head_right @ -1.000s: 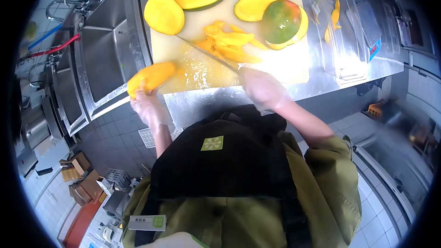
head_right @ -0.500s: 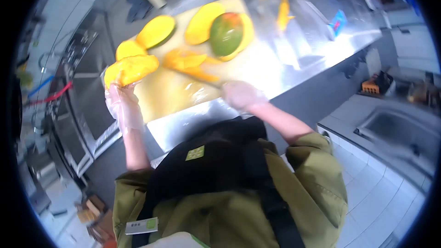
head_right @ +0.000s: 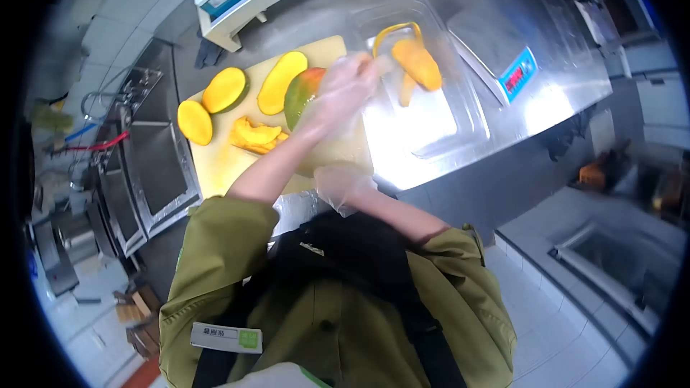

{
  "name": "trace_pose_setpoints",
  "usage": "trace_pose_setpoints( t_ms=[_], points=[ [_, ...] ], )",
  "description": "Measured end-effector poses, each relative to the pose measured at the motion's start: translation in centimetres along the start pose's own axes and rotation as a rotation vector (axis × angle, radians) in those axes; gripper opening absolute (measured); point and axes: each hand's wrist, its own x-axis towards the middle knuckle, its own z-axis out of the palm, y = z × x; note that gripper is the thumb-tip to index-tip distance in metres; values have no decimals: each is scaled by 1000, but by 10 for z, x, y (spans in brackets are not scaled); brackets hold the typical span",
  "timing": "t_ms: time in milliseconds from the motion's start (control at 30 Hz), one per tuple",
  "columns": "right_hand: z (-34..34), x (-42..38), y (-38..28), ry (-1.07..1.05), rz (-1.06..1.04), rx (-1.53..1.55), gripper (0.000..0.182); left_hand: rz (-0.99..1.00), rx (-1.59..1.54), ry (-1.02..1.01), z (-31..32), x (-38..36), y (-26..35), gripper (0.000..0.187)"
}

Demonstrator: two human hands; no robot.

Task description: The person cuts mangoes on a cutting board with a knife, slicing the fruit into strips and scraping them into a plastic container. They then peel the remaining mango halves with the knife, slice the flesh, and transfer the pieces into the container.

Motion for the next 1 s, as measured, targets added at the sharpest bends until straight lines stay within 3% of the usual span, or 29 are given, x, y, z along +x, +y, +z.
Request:
trace_pose_setpoints(
  t_ms=[67,133,167,200,233,267,300,333,367,433,533,600,633,667,767,833,867,1000],
  points=[
    [-4,4,7,-32,-9,5,34,-44,56,177,-15,-11,-50,30],
    [1,10,15,-45,-14,73,40,-159,-92,356,-76,-42,-60,25],
    [-3,12,12,-57,-22,88,41,-125,75,404,-101,-42,-129,27],
    [-12,8,10,-66,-19,101,43,-73,37,534,-127,-52,-160,26],
    [-19,7,10,-72,-4,113,45,-75,327,608,-162,-60,-187,25],
    [-20,8,12,-81,-8,106,45,-228,269,613,-190,-68,-187,24],
    [-20,9,13,-90,-6,98,45,-316,403,593,-218,-78,-207,30],
    [-20,11,12,-97,0,91,45,-413,335,605,-241,-84,-242,31],
    [-22,10,8,-100,12,111,45,-532,268,586,-255,-89,-231,31],
    [-31,3,2,-99,63,148,46,-489,375,653,-268,-89,-242,25],
    [-24,7,6,-48,18,81,44,-239,463,305,-247,-49,-196,26],
    [-23,2,2,-19,33,31,42,111,508,117,-213,-7,-199,24],
    [-24,0,-3,-5,55,8,41,5,594,-142,-201,15,-174,26],
    [-25,-1,-8,4,67,-20,41,58,596,-219,-194,30,-168,27],
    [-10,0,-8,58,156,20,41,-99,203,6,-228,42,-177,28],
    [-3,0,-6,68,163,31,41,-110,278,-91,-268,38,-202,27],
    [-1,0,-5,75,168,35,41,-233,84,-108,-278,21,-193,28],
    [5,-2,-5,124,168,64,41,-261,396,-221,-289,16,-227,38]
  ],
)
